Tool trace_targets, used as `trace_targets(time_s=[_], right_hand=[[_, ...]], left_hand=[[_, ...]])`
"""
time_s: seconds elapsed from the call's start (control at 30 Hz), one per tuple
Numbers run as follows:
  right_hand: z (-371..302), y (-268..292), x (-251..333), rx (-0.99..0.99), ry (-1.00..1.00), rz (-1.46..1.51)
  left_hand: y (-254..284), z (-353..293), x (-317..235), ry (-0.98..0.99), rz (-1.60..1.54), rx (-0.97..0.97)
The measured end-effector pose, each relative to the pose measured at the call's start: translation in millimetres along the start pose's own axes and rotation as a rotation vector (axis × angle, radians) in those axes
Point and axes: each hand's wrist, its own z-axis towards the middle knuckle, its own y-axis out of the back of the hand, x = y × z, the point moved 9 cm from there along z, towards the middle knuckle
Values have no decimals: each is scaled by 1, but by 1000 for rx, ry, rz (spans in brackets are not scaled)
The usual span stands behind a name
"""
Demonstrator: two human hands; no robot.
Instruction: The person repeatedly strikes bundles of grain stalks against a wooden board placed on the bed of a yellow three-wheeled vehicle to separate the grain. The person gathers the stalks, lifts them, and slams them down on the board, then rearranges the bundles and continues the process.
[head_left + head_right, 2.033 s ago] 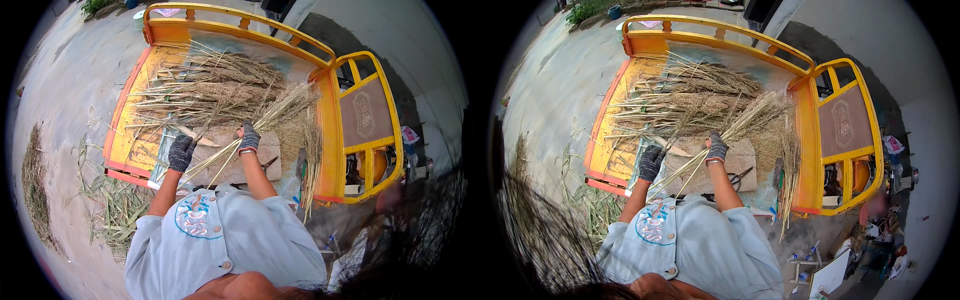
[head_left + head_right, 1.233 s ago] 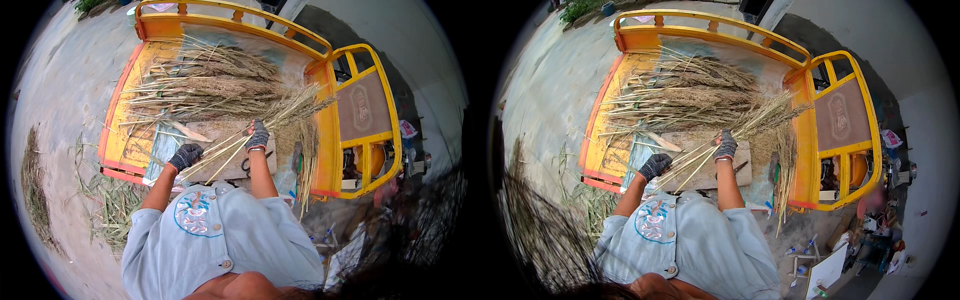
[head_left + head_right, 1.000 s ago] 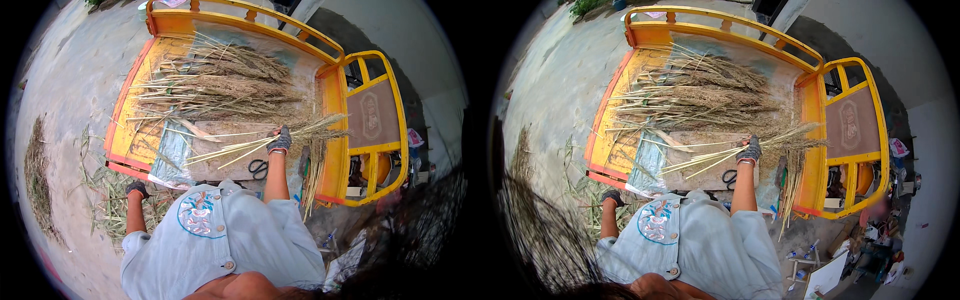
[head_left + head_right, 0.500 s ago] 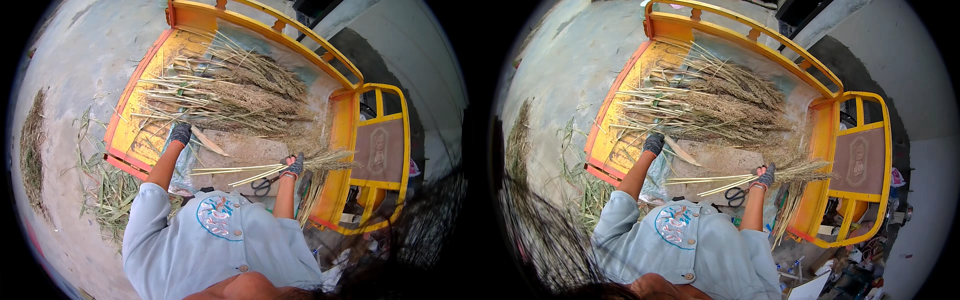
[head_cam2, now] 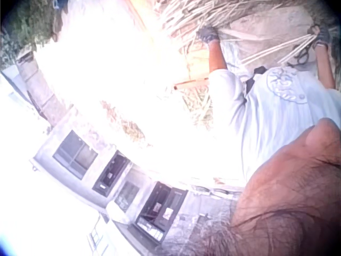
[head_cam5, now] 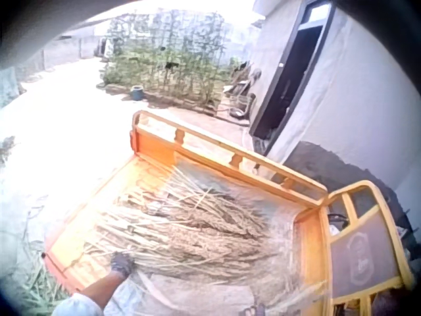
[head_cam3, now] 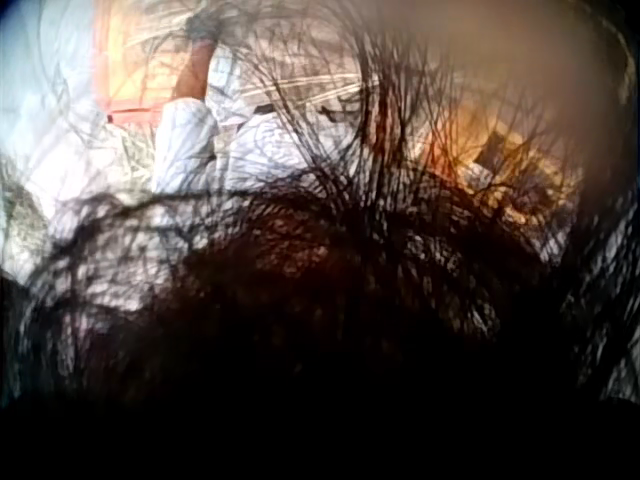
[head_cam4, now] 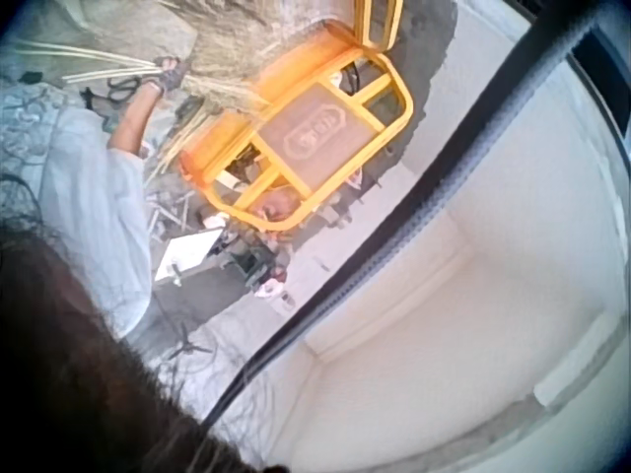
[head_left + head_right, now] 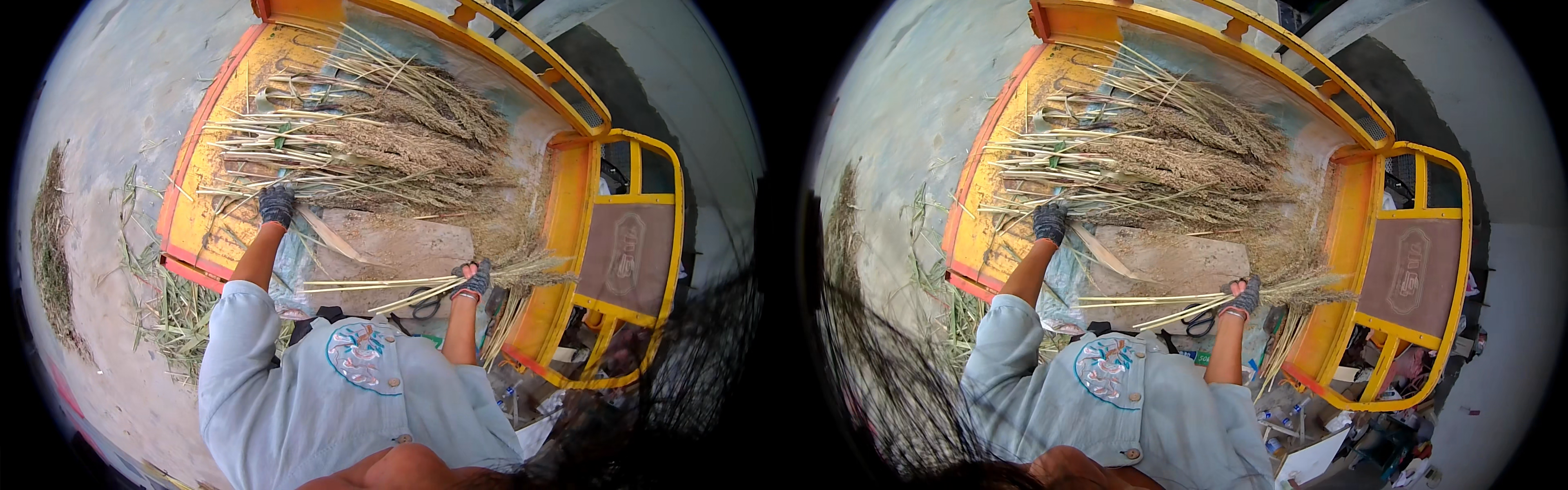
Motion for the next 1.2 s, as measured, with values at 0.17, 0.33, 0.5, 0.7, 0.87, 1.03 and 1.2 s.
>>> trace_targets(time_s=[0.17, 0.33, 0.5, 0.7, 0.87, 1.03, 1.2], right_hand=[[-31, -36, -22, 19, -86, 4], [-30, -55, -62, 112, -121, -127], [-88, -114, -113, 361, -246, -153], [-14, -81, -71, 305, -148, -130], [-68, -84, -33, -12, -87, -165], [-48, -67, -12, 33, -42, -62], [-42, -72, -26, 197, -164, 46]], left_hand=[[66, -60, -21, -71, -184, -311], [115, -130, -87, -206, -771, -557], [131, -166, -203, -490, -751, -291], [113, -189, -209, -460, -629, -37], [47, -210, -119, -441, -474, 78], [-74, -244, 65, 10, -130, 422], [24, -203, 124, 315, -289, -46]])
